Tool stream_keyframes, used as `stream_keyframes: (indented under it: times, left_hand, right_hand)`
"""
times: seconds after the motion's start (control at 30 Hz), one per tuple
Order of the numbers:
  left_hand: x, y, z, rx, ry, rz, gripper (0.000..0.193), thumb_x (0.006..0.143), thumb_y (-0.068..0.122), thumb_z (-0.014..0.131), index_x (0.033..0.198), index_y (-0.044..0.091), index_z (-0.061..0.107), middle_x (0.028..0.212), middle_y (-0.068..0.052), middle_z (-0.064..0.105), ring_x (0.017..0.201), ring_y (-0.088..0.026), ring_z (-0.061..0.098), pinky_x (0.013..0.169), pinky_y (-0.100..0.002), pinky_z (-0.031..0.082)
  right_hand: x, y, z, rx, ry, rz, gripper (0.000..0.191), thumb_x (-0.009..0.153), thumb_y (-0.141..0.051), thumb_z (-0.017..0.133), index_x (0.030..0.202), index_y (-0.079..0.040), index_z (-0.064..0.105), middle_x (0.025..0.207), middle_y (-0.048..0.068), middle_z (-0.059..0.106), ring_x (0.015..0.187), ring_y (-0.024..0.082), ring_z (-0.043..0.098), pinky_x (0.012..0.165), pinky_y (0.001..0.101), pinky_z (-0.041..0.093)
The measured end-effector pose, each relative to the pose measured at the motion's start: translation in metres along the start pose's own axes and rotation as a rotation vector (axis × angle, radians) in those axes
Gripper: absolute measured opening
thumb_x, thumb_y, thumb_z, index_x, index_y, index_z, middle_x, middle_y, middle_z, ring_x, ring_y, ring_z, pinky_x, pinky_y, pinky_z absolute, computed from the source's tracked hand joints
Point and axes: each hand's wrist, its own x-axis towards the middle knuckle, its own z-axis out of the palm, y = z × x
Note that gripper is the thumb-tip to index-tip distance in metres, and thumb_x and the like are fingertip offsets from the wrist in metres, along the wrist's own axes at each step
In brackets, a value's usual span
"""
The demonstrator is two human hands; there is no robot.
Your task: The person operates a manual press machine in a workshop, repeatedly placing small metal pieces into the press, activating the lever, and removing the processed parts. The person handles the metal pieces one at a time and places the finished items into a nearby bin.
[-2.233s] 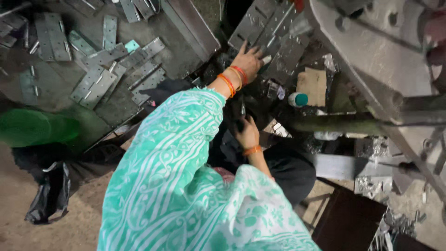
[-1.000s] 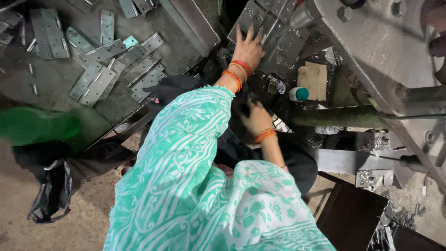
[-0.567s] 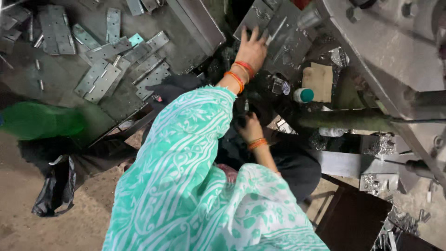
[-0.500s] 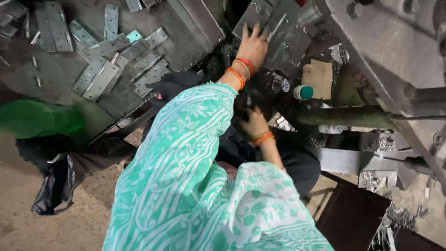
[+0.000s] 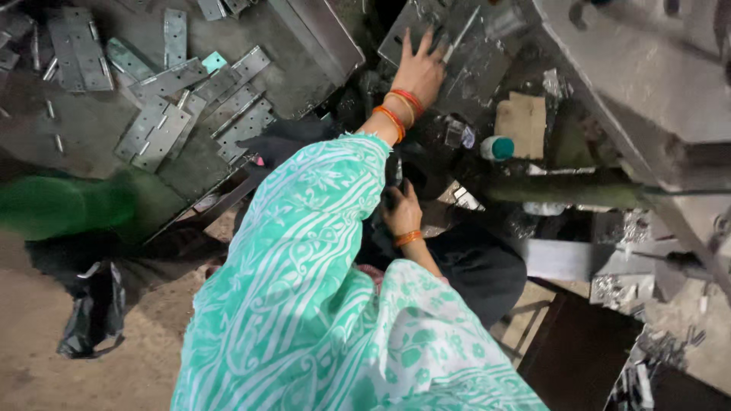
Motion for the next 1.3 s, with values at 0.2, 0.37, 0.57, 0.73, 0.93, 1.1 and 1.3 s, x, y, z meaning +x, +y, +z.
stream_keyframes:
  times: [0.2,0.37,0.57,0.73,0.93,1.1,1.3]
  left_hand:
    - [-0.012,0.000,-0.012,0.029,-0.194,-0.002,0.036,0.100,0.029,0.054,0.130,0.017,0.072,0.156,-0.002,0.049,0.154,-0.039,0.018,0.114,-0.080,0.005]
    - [0.010,0.000,-0.007,0.074,-0.122,-0.063,0.046,0.101,0.036,0.050,0.142,0.018,0.062,0.155,0.004,0.048,0.154,-0.036,0.014,0.113,-0.083,-0.003]
    - [0.028,-0.006,0.000,0.026,-0.075,-0.084,0.051,0.101,0.041,0.051,0.146,0.019,0.059,0.156,0.004,0.047,0.154,-0.035,0.013,0.113,-0.081,-0.004]
    - [0.025,-0.012,0.003,-0.060,-0.163,-0.059,0.047,0.108,0.040,0.051,0.147,0.016,0.061,0.154,0.003,0.052,0.158,-0.036,0.014,0.117,-0.081,-0.003]
    - [0.027,-0.010,0.006,0.034,-0.014,-0.041,0.048,0.099,0.041,0.055,0.139,0.015,0.065,0.150,0.002,0.054,0.151,-0.035,0.017,0.114,-0.080,0.001]
    - [0.026,-0.010,0.005,-0.048,-0.049,-0.037,0.046,0.102,0.038,0.055,0.141,0.015,0.064,0.151,0.001,0.053,0.154,-0.037,0.016,0.117,-0.079,0.003]
    - [0.026,-0.009,0.004,0.001,-0.024,-0.033,0.041,0.101,0.034,0.055,0.136,0.015,0.067,0.156,0.001,0.051,0.154,-0.038,0.015,0.115,-0.080,0.001]
  right_hand:
    - [0.033,0.010,-0.034,-0.008,-0.177,0.087,0.089,0.079,-0.034,0.078,0.154,-0.007,0.037,0.128,0.033,0.060,0.108,0.049,0.063,0.088,0.0533,0.055]
    - [0.069,0.014,-0.071,-0.200,-0.464,0.291,0.091,0.092,-0.046,0.071,0.164,-0.009,0.028,0.113,0.032,0.069,0.101,0.048,0.069,0.088,0.0537,0.056]
    - [0.034,0.010,-0.029,-0.136,-0.309,0.231,0.104,0.074,-0.035,0.078,0.161,-0.017,0.024,0.123,0.029,0.060,0.090,0.046,0.069,0.073,0.0535,0.058]
    - [0.020,0.017,-0.016,-0.031,-0.235,0.177,0.073,0.082,-0.039,0.075,0.148,-0.022,0.050,0.123,0.023,0.065,0.097,0.044,0.069,0.077,0.0531,0.058]
    - [0.052,0.021,-0.059,-0.091,-0.362,0.137,0.063,0.084,-0.038,0.074,0.141,-0.015,0.058,0.120,0.025,0.065,0.100,0.044,0.068,0.085,0.0523,0.056]
    - [0.039,0.007,-0.046,-0.118,-0.265,0.116,0.062,0.086,-0.029,0.070,0.143,-0.011,0.057,0.126,0.027,0.062,0.101,0.045,0.067,0.082,0.0519,0.057]
    - [0.012,-0.013,-0.012,0.037,-0.050,0.067,0.044,0.083,-0.026,0.076,0.127,-0.024,0.068,0.129,0.028,0.058,0.101,0.046,0.067,0.080,0.0506,0.058]
